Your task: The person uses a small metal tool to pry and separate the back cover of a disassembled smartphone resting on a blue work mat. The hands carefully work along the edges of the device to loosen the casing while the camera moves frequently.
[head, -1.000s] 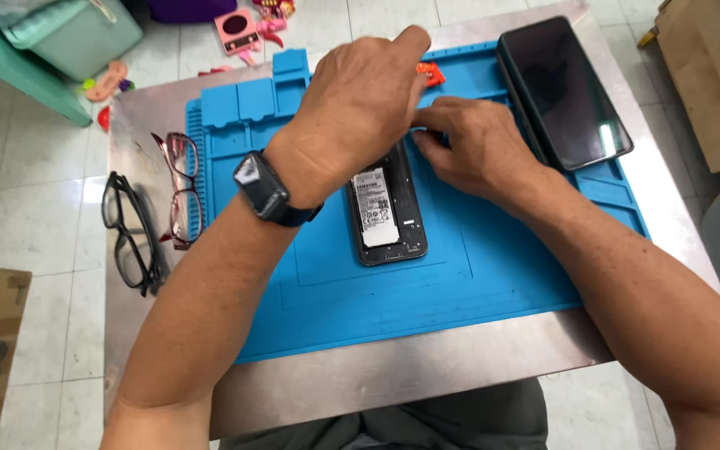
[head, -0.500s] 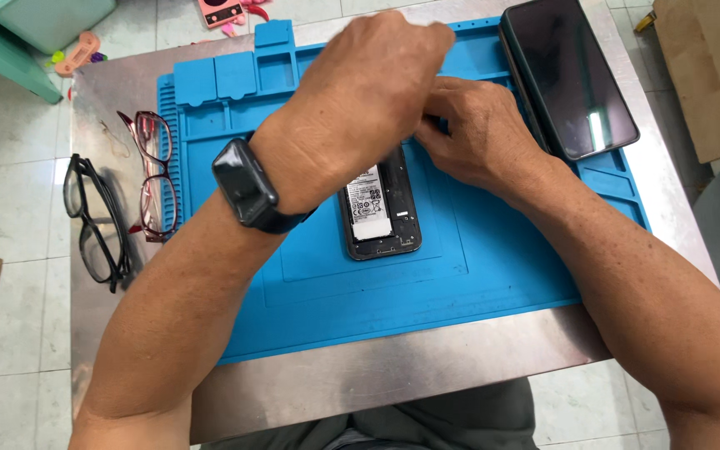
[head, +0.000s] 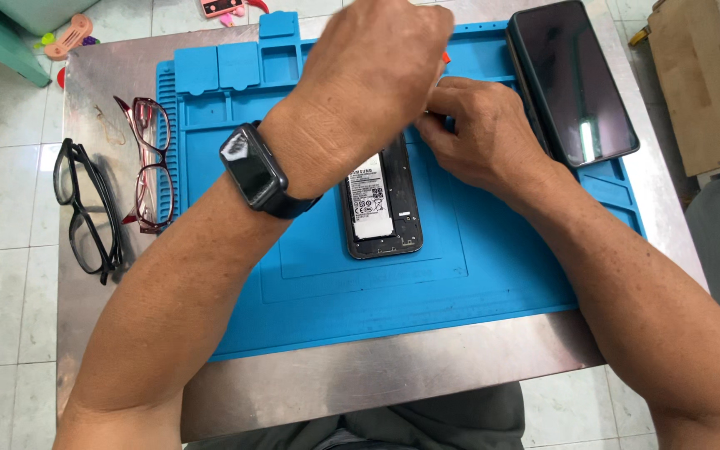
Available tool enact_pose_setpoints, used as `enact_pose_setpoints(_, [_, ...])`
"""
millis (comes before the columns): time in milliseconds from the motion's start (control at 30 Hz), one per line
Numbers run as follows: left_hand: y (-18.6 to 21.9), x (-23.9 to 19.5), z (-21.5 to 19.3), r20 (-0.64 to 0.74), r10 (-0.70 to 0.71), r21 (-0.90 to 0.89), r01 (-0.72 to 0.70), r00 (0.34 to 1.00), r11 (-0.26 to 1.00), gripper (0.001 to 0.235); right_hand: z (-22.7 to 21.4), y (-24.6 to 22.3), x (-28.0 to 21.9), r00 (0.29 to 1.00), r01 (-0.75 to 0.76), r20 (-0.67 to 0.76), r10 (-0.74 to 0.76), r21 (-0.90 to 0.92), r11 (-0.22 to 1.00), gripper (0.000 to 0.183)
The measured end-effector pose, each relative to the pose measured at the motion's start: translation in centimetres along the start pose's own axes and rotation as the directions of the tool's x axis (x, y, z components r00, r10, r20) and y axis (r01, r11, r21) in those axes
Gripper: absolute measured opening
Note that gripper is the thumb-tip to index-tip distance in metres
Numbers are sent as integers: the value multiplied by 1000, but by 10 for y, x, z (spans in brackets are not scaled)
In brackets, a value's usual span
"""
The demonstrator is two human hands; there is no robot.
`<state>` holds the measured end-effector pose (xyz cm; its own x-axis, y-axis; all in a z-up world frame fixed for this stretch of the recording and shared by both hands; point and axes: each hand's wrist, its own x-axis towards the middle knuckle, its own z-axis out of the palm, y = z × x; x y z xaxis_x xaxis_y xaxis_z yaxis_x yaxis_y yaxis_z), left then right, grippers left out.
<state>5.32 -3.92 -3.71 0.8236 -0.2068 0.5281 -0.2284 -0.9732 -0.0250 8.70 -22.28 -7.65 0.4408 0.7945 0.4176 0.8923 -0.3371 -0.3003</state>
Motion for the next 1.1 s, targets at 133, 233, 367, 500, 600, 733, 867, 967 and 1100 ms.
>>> enact_pose_setpoints(133, [-1,-5,-12,-39,-95,73,98,995,993,26,0,-5,0,998,-63,22,65,-80,995,15])
enact_pose_setpoints(233, [-2,-3,-18,88,-135,57,131,987,990,21,3,-2,0,995,-102,-6,102,-112,988,12])
enact_pose_setpoints(367, [5,-5,-26,179,-103,-99,122,978,988,31,3,-1,2,949,-305,45,312,-111,946,50])
enact_pose_setpoints(500, [8,-18,-42,82,54,-298,-28,995,954,21,15,12,1,958,-272,22,286,-251,929,39])
enact_pose_setpoints(600, [11,-5,-59,324,-61,-266,152,944,952,22,21,13,5,946,-307,59,319,-155,939,45])
enact_pose_setpoints(733, [10,2,-68,323,-137,-131,187,936,974,18,7,7,6,947,-300,84,309,-105,948,45])
enact_pose_setpoints(867, [11,-1,-53,441,-90,-257,221,893,941,33,1,3,4,955,-274,132,266,45,961,47])
enact_pose_setpoints(967, [14,-4,-52,389,-81,-261,194,918,946,32,-10,-8,6,954,-266,152,257,43,963,53])
enact_pose_setpoints(1100, [-2,-8,-13,260,-100,-104,131,960,986,17,-13,-11,4,962,-240,152,227,71,968,51])
